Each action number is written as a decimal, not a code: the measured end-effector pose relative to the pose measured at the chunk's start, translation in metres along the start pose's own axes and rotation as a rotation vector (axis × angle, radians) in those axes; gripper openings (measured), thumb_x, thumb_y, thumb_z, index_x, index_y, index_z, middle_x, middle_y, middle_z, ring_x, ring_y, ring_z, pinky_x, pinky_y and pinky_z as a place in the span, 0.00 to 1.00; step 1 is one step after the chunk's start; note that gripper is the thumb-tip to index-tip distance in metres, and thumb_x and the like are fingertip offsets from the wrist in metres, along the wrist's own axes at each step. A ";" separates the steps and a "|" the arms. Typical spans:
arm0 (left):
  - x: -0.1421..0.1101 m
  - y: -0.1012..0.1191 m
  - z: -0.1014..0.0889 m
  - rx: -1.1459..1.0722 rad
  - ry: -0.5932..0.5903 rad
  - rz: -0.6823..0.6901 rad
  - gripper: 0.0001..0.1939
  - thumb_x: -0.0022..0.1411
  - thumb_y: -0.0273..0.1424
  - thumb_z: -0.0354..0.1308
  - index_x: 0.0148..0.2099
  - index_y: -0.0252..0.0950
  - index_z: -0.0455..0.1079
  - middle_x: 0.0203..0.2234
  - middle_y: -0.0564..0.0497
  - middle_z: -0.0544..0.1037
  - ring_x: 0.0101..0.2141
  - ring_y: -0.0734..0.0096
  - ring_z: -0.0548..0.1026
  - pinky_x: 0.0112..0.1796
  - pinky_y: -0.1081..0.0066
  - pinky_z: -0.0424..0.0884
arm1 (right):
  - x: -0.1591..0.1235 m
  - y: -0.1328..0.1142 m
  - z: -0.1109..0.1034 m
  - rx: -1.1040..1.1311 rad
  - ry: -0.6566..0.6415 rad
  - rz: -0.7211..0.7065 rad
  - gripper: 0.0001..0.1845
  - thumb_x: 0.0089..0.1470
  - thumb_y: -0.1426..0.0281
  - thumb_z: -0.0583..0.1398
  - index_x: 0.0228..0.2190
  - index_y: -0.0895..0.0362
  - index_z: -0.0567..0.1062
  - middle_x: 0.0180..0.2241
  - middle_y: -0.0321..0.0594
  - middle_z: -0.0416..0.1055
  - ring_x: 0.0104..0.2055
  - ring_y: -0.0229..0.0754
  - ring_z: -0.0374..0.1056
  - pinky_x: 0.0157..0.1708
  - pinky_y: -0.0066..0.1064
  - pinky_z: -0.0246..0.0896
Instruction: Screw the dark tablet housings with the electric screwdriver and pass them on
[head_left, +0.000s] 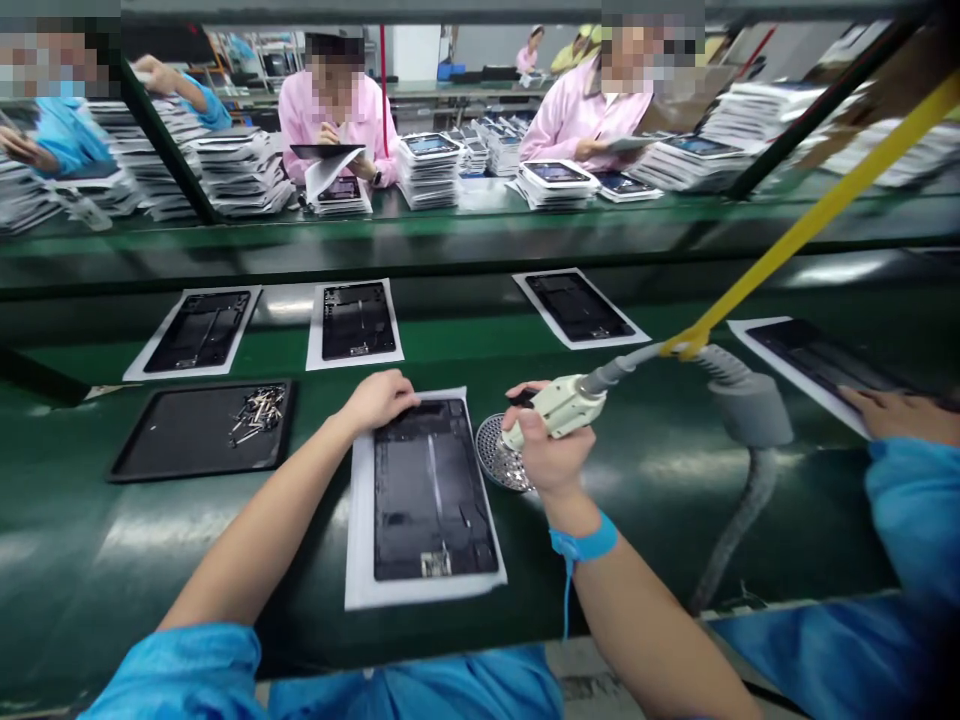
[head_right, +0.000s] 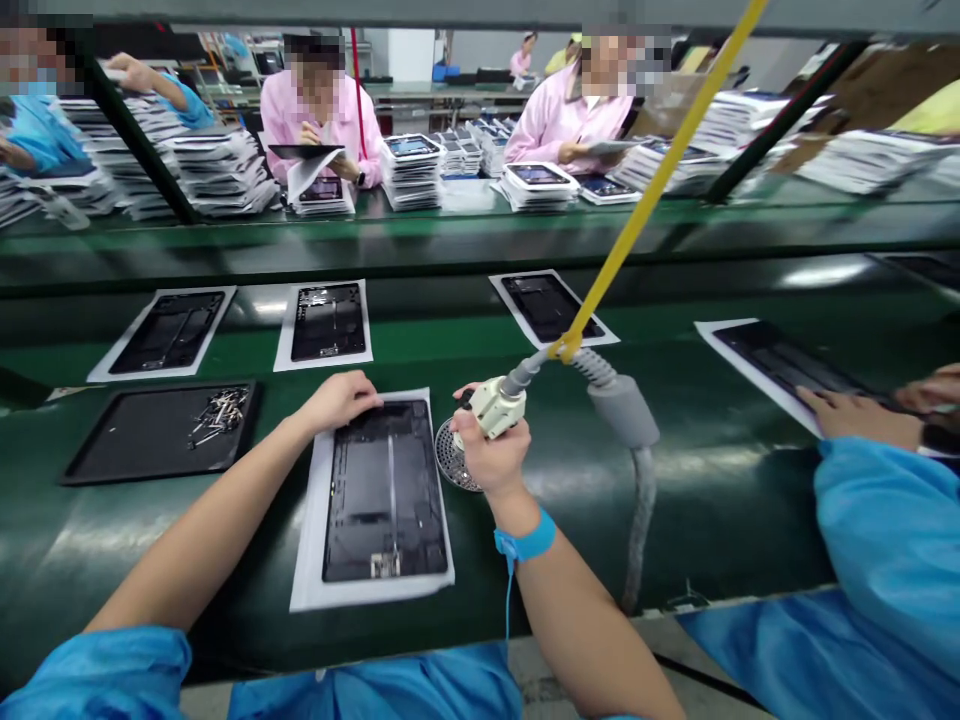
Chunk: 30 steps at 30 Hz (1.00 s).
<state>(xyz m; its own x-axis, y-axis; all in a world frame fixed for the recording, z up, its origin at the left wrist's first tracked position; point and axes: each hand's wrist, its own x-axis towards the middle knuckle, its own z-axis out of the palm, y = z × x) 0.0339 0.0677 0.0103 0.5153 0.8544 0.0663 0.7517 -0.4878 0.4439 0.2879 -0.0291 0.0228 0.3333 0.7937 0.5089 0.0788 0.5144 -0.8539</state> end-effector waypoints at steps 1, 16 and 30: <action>0.007 -0.005 0.000 0.016 0.060 -0.042 0.13 0.68 0.37 0.60 0.34 0.38 0.80 0.32 0.48 0.78 0.34 0.64 0.76 0.38 0.67 0.69 | 0.001 0.000 0.000 -0.006 0.012 0.003 0.15 0.55 0.60 0.68 0.38 0.56 0.76 0.32 0.38 0.78 0.21 0.36 0.72 0.22 0.30 0.70; 0.019 -0.029 0.019 0.065 0.286 -0.087 0.15 0.72 0.37 0.53 0.40 0.39 0.80 0.36 0.45 0.78 0.42 0.58 0.75 0.46 0.62 0.71 | 0.002 0.004 0.000 -0.027 0.023 0.043 0.14 0.54 0.60 0.68 0.37 0.56 0.76 0.27 0.36 0.75 0.20 0.37 0.70 0.20 0.29 0.68; 0.019 -0.022 0.020 0.025 0.285 -0.128 0.14 0.72 0.36 0.54 0.38 0.38 0.79 0.36 0.45 0.79 0.41 0.58 0.75 0.44 0.62 0.71 | -0.004 -0.010 0.006 0.042 0.052 0.016 0.14 0.56 0.59 0.68 0.39 0.55 0.75 0.33 0.37 0.76 0.21 0.36 0.71 0.21 0.30 0.69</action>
<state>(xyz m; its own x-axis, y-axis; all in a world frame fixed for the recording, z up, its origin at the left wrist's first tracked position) 0.0350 0.0914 -0.0162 0.2822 0.9234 0.2602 0.8147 -0.3739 0.4433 0.2800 -0.0359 0.0299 0.3830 0.7843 0.4880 0.0340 0.5159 -0.8559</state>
